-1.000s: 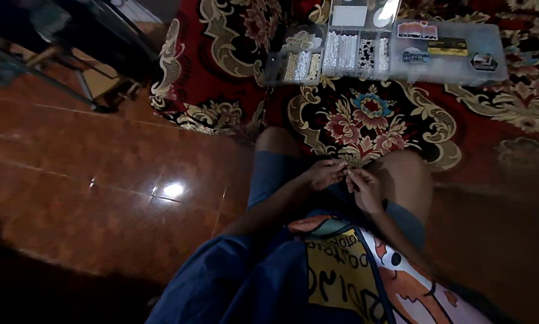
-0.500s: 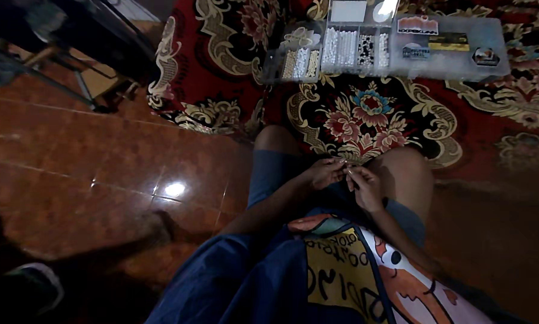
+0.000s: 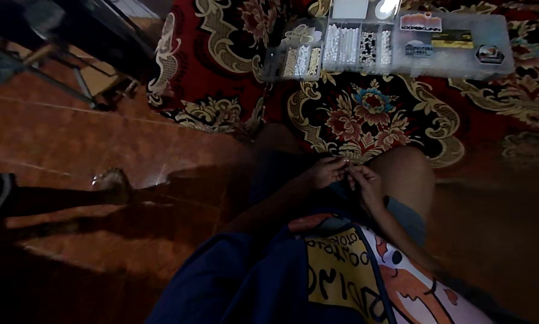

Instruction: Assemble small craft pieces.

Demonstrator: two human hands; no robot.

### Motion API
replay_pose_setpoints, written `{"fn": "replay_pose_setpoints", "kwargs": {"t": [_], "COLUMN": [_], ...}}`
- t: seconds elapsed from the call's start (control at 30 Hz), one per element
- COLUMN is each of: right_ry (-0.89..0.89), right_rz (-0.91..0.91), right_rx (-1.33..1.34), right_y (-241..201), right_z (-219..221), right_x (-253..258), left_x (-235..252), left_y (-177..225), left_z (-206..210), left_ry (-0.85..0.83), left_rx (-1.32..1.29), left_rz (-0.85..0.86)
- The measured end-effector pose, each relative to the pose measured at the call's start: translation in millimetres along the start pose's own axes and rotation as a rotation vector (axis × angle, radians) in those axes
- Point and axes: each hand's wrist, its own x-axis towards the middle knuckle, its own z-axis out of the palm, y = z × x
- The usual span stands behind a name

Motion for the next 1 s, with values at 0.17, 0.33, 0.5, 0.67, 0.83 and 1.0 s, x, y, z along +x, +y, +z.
{"fn": "replay_pose_setpoints", "kwargs": {"t": [0.17, 0.33, 0.5, 0.67, 0.83, 1.0], "right_ry": [0.000, 0.008, -0.002, -0.017, -0.015, -0.023], "right_rz": [-0.011, 0.002, -0.023, -0.045, -0.051, -0.055], "right_rx": [0.009, 0.045, 0.057, 0.040, 0.049, 0.059], "right_y": [1.2, -0.5, 0.4, -0.2, -0.4, 0.2], "right_z": [-0.3, 0.4, 0.2, 0.7, 0.8, 0.7], "right_x": [0.2, -0.4, -0.6, -0.3, 0.1, 0.5], "left_x": [-0.5, 0.5, 1.1, 0.4, 1.0, 0.6], "left_y": [1.3, 1.9, 1.7, 3.1, 3.8, 4.7], "left_z": [-0.1, 0.4, 0.8, 1.7, 2.4, 2.8], "left_ry": [-0.022, -0.010, 0.000, 0.014, 0.048, 0.076], "left_rx": [-0.008, -0.016, -0.031, -0.046, -0.107, -0.146], "left_rz": [0.008, -0.009, -0.020, -0.029, -0.017, -0.001]}}
